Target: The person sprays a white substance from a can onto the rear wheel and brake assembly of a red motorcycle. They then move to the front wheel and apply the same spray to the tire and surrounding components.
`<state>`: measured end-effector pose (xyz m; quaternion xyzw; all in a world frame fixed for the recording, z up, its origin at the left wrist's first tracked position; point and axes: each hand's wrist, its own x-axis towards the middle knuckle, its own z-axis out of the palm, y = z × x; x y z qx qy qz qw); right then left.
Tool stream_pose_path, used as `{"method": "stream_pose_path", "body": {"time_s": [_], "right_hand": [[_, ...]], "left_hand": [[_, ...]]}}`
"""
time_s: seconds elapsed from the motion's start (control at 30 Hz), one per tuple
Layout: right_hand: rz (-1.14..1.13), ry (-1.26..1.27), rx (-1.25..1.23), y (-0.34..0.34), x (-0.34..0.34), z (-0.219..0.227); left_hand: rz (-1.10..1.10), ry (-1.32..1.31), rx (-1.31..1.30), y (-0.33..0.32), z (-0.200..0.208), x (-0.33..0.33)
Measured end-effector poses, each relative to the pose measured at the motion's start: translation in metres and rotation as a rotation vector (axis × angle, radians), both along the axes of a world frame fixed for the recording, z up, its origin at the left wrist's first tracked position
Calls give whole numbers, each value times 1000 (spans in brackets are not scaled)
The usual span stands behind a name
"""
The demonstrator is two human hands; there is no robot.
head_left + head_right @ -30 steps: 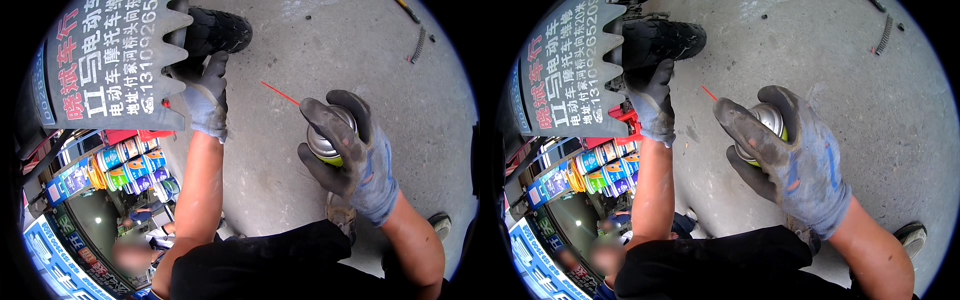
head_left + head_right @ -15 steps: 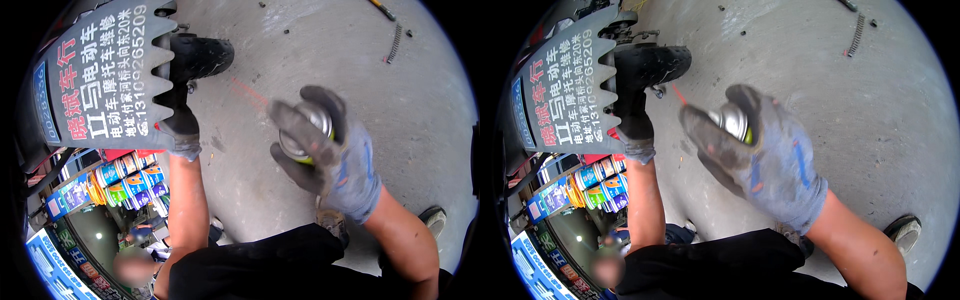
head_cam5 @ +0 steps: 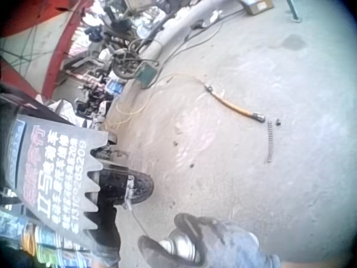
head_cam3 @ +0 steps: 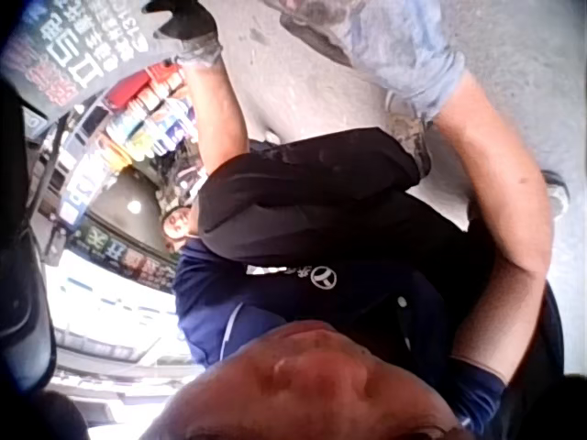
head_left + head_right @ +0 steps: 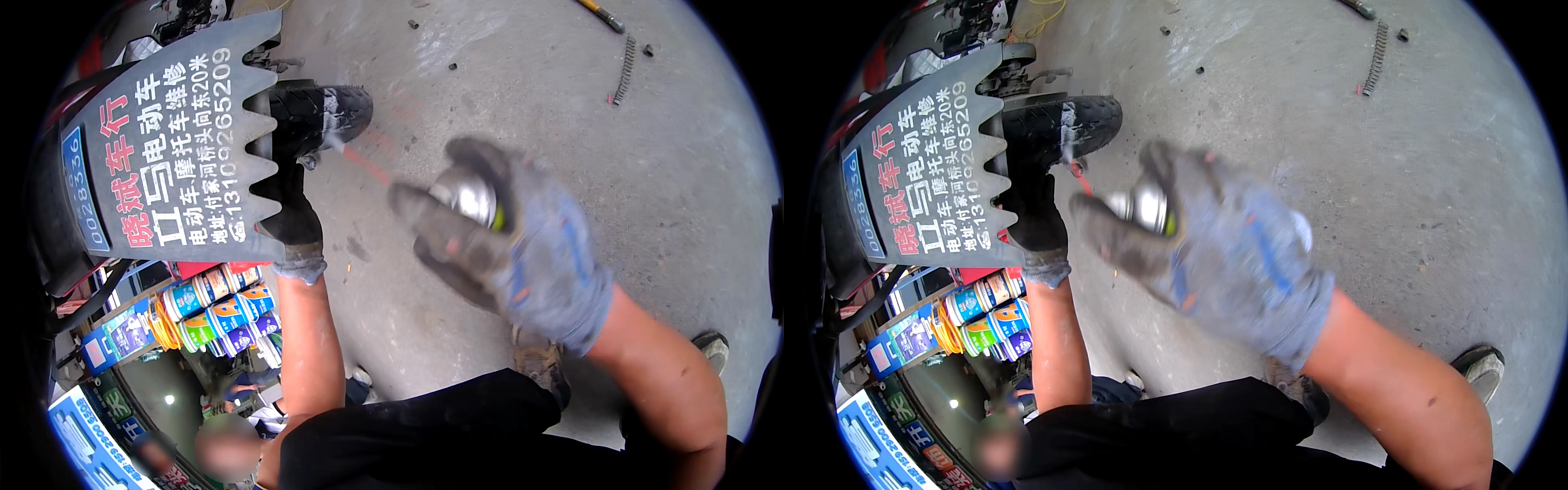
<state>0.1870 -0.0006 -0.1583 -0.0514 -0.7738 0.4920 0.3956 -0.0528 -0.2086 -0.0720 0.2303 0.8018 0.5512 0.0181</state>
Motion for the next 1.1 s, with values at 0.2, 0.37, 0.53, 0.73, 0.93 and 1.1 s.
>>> {"method": "stream_pose_path", "body": {"time_s": [0.2, 0.37, 0.53, 0.73, 0.93, 1.1], "right_hand": [[28, -64, -31, -10, 7, 6], [-17, -60, -76, -3, 5, 0], [39, -71, 32, -2, 7, -2], [-82, -81, -44, 7, 0, -4], [155, -75, 28, -12, 17, 1], [61, -144, -37, 4, 13, 7]], "left_hand": [[-86, 66, -125, 3, -4, 11], [-144, 44, -93, -1, -1, 1], [-74, 160, -84, 19, -1, 5], [-77, 22, 52, 2, 4, -4], [29, -108, 82, 1, -9, 2], [86, -135, 56, 5, -10, 5]]}}
